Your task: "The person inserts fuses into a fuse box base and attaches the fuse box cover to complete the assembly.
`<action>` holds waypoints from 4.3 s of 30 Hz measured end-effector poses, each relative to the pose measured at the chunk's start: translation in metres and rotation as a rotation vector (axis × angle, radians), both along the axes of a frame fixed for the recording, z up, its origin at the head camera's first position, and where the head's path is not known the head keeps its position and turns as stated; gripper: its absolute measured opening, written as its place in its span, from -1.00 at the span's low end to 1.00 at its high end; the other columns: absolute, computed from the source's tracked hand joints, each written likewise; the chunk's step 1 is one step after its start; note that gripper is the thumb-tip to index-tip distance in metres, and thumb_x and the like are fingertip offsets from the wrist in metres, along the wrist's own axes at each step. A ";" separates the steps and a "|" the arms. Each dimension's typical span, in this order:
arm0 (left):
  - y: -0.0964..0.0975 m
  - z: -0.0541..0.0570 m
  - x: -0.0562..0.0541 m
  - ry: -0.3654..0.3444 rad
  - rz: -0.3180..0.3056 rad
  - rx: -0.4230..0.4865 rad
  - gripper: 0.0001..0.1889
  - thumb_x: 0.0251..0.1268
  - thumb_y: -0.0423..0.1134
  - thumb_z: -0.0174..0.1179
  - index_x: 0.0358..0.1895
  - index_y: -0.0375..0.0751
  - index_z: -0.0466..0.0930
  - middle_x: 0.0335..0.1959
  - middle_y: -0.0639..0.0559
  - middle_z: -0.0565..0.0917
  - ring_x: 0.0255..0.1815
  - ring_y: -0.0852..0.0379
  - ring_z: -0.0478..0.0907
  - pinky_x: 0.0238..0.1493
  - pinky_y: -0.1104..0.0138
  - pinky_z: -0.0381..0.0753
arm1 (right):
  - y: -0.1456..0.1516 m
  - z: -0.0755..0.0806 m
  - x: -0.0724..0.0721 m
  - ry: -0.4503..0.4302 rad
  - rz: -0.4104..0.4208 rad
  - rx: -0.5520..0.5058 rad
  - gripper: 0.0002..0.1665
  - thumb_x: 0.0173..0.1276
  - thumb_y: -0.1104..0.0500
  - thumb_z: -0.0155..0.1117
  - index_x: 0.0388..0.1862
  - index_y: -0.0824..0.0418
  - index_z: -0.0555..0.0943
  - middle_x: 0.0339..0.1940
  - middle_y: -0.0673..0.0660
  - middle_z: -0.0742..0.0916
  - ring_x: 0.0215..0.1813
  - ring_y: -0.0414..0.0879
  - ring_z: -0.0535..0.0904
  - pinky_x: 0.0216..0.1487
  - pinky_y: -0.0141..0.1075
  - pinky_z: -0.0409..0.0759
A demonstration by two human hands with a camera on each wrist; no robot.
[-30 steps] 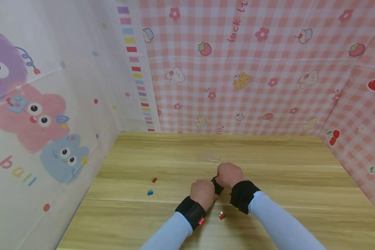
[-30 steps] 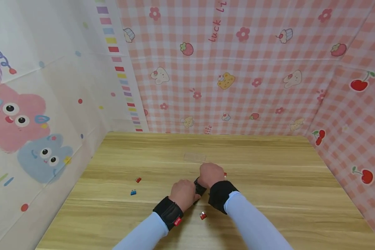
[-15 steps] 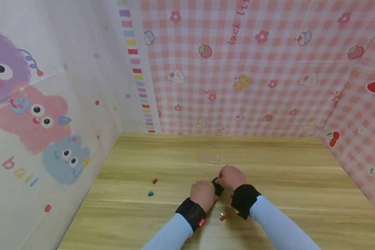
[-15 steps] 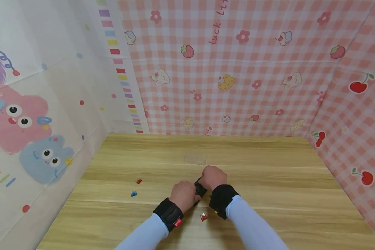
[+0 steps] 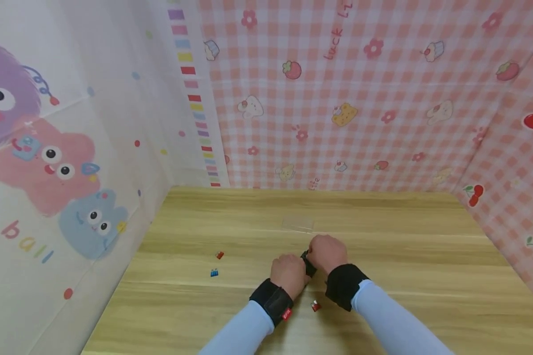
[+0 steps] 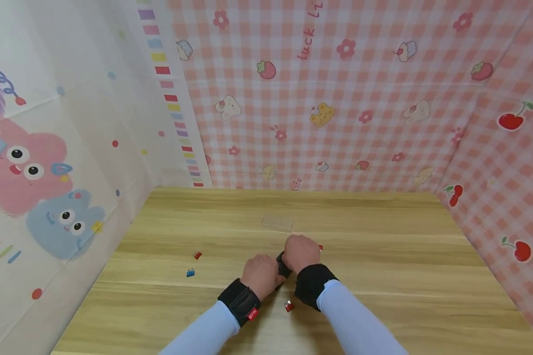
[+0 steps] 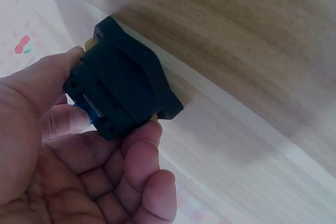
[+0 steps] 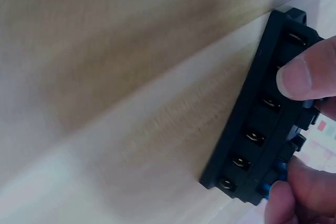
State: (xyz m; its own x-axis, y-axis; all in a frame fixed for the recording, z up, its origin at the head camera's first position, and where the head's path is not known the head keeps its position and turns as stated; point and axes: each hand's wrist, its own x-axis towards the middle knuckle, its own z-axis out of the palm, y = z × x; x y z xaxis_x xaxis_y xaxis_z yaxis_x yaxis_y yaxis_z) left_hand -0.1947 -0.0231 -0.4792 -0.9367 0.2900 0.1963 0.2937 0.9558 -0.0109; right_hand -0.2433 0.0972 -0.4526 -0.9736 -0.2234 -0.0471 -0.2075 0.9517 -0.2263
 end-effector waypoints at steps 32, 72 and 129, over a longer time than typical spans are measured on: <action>-0.003 -0.001 0.006 0.014 0.011 0.003 -0.55 0.04 0.20 0.44 -0.52 -0.17 0.69 -0.63 0.03 0.56 -0.55 0.11 0.51 -0.50 0.21 0.51 | 0.047 0.006 0.001 -0.123 -0.097 -0.287 -0.88 0.32 0.16 0.37 -0.33 0.17 0.77 -0.36 0.02 0.73 -0.36 -0.09 0.52 -0.30 -0.21 0.50; -0.026 0.026 0.005 -0.181 0.032 0.007 -0.33 -0.19 0.44 0.40 -0.41 -0.18 0.67 -0.53 -0.02 0.52 -0.47 0.07 0.47 -0.42 0.15 0.51 | 0.087 -0.016 -0.026 0.036 0.039 0.038 -0.89 0.25 0.27 0.35 -0.25 0.27 0.71 -0.28 0.18 0.73 -0.21 0.08 0.63 -0.04 -0.03 0.57; -0.027 0.019 0.005 -0.221 0.055 0.012 -0.33 -0.16 0.42 0.40 -0.35 -0.19 0.69 -0.51 0.00 0.49 -0.44 0.08 0.43 -0.38 0.15 0.49 | 0.074 -0.024 -0.019 0.130 0.053 0.138 -0.84 0.25 0.35 0.31 -0.51 0.18 0.62 -0.54 0.06 0.66 -0.46 -0.06 0.54 -0.39 -0.10 0.56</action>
